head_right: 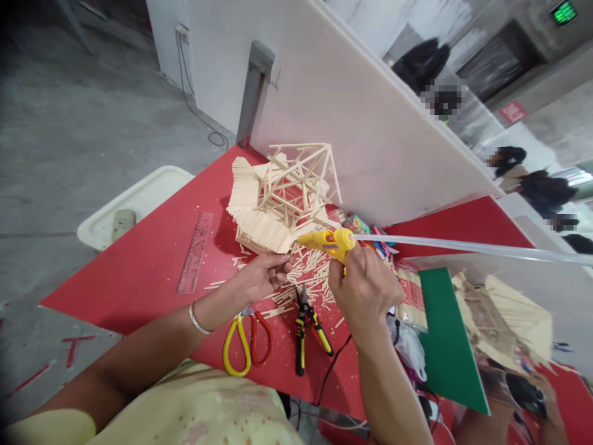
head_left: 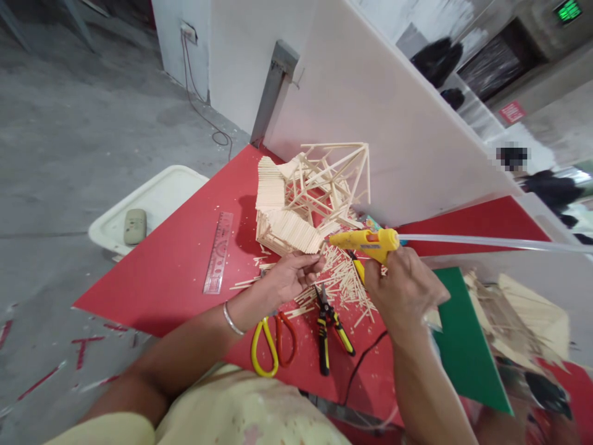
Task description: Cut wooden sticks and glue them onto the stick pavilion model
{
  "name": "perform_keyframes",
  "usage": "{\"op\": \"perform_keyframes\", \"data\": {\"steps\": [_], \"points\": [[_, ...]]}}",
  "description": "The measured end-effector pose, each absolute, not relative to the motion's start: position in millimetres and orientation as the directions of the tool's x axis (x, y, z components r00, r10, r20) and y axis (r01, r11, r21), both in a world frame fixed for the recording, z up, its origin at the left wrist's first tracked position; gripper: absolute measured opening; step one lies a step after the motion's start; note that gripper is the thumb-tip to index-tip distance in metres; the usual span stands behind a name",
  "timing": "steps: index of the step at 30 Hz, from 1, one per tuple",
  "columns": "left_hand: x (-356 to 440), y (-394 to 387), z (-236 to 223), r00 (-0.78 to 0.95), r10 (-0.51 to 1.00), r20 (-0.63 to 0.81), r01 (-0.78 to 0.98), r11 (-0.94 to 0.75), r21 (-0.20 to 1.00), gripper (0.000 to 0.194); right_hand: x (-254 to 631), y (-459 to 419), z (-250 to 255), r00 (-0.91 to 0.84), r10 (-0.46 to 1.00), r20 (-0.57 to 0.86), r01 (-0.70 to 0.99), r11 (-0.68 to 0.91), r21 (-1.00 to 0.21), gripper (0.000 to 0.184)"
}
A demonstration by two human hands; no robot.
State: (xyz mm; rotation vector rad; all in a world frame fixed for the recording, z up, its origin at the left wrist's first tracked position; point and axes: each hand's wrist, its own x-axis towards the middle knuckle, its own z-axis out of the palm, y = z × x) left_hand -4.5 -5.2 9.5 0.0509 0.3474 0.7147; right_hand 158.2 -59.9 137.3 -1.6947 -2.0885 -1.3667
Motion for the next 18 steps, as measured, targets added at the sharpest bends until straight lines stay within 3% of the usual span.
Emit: {"op": "perform_keyframes", "data": {"steps": [11, 18], "points": [[-9, -5, 14, 0.708, 0.638, -0.303, -0.622, 0.766, 0.162, 0.007, 164, -68, 136, -0.341, 0.681, 0.648, 0.837, -0.094, 0.539, 0.007], [-8, -5, 11, 0.702, 0.636, -0.321, -0.619, 0.767, 0.167, 0.008, 162, -69, 134, -0.336, 0.697, 0.633, 0.838, -0.085, 0.539, 0.01]]}}
